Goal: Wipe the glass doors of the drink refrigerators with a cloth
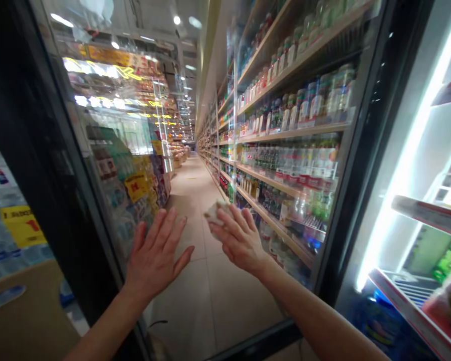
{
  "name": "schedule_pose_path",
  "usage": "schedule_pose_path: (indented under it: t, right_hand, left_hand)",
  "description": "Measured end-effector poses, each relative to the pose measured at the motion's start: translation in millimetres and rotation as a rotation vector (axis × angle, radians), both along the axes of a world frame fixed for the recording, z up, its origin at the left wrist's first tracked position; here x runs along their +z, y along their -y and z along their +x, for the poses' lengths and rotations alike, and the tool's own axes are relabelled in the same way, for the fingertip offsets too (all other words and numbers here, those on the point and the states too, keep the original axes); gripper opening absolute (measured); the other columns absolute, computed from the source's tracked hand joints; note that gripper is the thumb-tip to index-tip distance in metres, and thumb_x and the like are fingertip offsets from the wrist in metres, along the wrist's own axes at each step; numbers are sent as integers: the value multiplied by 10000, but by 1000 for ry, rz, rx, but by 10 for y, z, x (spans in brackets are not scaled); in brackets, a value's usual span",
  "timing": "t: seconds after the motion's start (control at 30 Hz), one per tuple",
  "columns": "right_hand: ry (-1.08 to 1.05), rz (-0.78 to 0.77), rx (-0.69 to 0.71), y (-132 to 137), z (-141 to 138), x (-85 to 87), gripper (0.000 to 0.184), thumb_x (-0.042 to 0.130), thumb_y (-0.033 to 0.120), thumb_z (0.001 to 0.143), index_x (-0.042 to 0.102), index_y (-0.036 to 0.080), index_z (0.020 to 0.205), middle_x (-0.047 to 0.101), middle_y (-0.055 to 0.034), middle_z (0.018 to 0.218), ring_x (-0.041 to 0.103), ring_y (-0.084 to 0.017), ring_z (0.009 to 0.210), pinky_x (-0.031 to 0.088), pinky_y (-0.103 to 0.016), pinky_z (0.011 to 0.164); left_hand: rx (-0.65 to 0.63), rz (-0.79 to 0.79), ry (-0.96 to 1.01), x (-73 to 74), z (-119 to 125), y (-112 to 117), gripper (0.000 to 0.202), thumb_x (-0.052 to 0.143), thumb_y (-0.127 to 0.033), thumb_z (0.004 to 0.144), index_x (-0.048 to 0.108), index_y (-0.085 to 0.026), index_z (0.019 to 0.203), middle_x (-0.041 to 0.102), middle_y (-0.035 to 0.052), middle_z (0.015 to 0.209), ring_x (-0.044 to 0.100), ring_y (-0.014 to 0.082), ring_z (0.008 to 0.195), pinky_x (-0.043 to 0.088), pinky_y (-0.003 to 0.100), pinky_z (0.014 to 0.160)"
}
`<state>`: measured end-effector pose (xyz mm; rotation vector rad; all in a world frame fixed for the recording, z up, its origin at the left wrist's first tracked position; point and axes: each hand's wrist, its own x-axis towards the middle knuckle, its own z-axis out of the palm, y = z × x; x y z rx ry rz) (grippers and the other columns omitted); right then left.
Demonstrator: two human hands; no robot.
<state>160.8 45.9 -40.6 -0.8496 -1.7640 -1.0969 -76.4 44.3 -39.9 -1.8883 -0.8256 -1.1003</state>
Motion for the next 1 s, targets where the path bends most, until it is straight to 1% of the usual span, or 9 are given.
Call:
schedule_pose_path:
  t: [0.07,0.2,0.27,0.47,0.6,0.7,0.83,0.9,1.0]
  right_hand:
    - [42,13,-11,-14,184,26,566,407,213,857,305,364,1392,352,31,1459,248,-200,1384,240,-444,1127]
    - [-474,210,-116,-152,872,350,528,335,180,879,327,260,1401,292,-68,1486,260,-269,1375,288,-546,1073]
    - [-622,260,-127,-162,995,428,531,307,162,882,317,228,1409,279,-94,1489,251,-280,1378,297,-563,1062]
    - [-46,37,-50,-21,1076,189,569,436,175,846,341,337,1383,271,-3,1501,258,-235,1379,316,-475,1086]
    - [-549,220,-162,-127,1615,390,534,356,166,862,348,230,1392,319,-108,1471,294,-259,1360,310,-545,1061]
    - [-674,218,-151,-145,1536,481,529,324,172,873,328,197,1401,285,-135,1482,242,-274,1381,304,-573,1053]
    - [-122,15,-30,-18,1037,321,526,406,159,853,381,282,1364,306,-58,1485,211,-249,1394,327,-499,1074]
    - [40,-21,-18,10,1033,345,489,436,173,843,446,304,1314,373,-39,1449,256,-240,1380,337,-474,1075]
    - [-340,113,-85,-64,1295,646,476,369,193,867,426,256,1335,362,-86,1451,280,-251,1369,332,-528,1058]
  left_hand:
    - [3,-7,3,-3,0,3,740,560,-434,819,207,-240,1439,387,92,1431,244,222,1373,113,439,1138]
    - [3,-10,19,-6,12,26,731,555,-428,823,206,-249,1439,390,83,1430,262,230,1365,120,438,1139]
    - [-2,-7,28,-5,27,44,728,548,-430,828,200,-249,1440,382,85,1433,258,230,1366,120,443,1139]
    - [-12,-3,51,-8,66,101,680,510,-439,850,217,-250,1434,412,92,1410,257,214,1366,129,449,1134]
    - [-24,6,64,-22,65,131,663,491,-443,855,224,-255,1433,429,82,1401,242,193,1372,125,431,1137]
    - [-24,15,67,-21,69,160,660,490,-449,854,229,-263,1430,433,76,1399,230,178,1376,113,418,1139]
    - [-31,14,73,-7,79,192,649,481,-452,858,240,-254,1427,443,82,1389,225,172,1378,112,422,1137]
    - [-36,19,72,-15,74,198,642,480,-447,860,248,-249,1425,446,81,1387,226,174,1378,111,422,1137]
    - [-40,30,64,-50,60,208,625,467,-440,869,258,-241,1423,456,77,1382,239,181,1375,111,416,1138]
